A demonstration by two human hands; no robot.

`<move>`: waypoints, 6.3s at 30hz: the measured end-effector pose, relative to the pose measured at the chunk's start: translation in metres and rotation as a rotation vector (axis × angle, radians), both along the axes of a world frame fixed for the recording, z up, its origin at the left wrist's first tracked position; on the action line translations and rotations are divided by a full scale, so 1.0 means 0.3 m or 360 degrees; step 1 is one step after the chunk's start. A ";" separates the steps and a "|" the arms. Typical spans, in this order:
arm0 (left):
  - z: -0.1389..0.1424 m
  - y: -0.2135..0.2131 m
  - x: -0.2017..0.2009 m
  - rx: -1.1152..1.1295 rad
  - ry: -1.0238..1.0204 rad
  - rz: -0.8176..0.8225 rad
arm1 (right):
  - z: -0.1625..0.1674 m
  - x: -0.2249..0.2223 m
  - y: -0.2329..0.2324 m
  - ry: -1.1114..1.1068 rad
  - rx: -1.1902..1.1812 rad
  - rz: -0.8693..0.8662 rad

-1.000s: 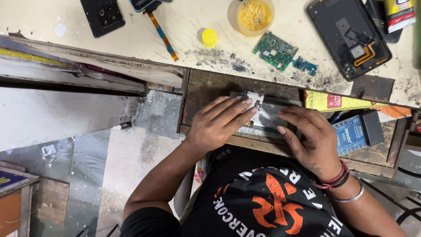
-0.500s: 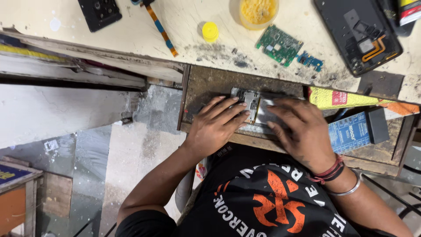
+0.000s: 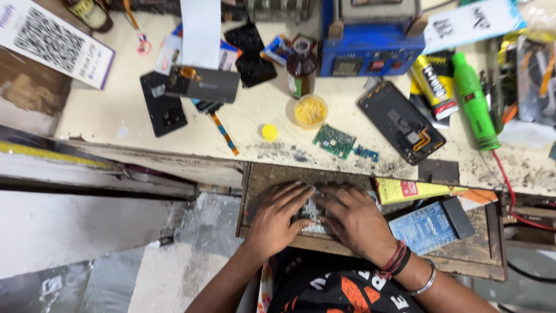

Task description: The person holds a green-handled soldering iron and solders components on a disassembled phone motherboard resting on the workbench, steadying the board with the other hand. They then set the iron aside, pick up a phone body with its battery exposed, and use a blue handheld tool on the phone.

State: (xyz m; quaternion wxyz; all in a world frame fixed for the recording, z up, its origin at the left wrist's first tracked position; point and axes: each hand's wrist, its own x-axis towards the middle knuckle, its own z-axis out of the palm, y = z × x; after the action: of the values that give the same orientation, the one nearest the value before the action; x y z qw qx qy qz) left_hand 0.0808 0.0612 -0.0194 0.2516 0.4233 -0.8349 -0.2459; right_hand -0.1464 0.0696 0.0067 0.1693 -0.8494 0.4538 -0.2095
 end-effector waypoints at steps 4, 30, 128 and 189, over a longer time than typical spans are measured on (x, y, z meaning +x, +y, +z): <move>-0.004 -0.002 0.001 -0.0014 -0.0003 -0.0022 | -0.005 -0.001 0.006 0.0064 -0.0102 0.0008; -0.019 -0.007 -0.001 0.0360 0.0084 0.0058 | -0.028 0.003 0.017 0.0216 -0.0117 0.0003; 0.014 0.054 -0.021 -0.0111 -0.0404 0.0123 | 0.006 0.020 0.066 0.0566 0.0105 0.0083; 0.241 -0.695 -0.137 -0.0727 0.1000 0.0323 | 0.072 -0.192 0.178 -0.0184 -0.0194 -0.0177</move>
State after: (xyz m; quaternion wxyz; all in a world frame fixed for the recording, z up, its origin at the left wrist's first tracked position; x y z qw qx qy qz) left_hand 0.0397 -0.1473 0.0529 0.6053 0.3410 -0.7045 -0.1452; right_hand -0.2040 0.1231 0.0283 0.1313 -0.8181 0.4761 -0.2946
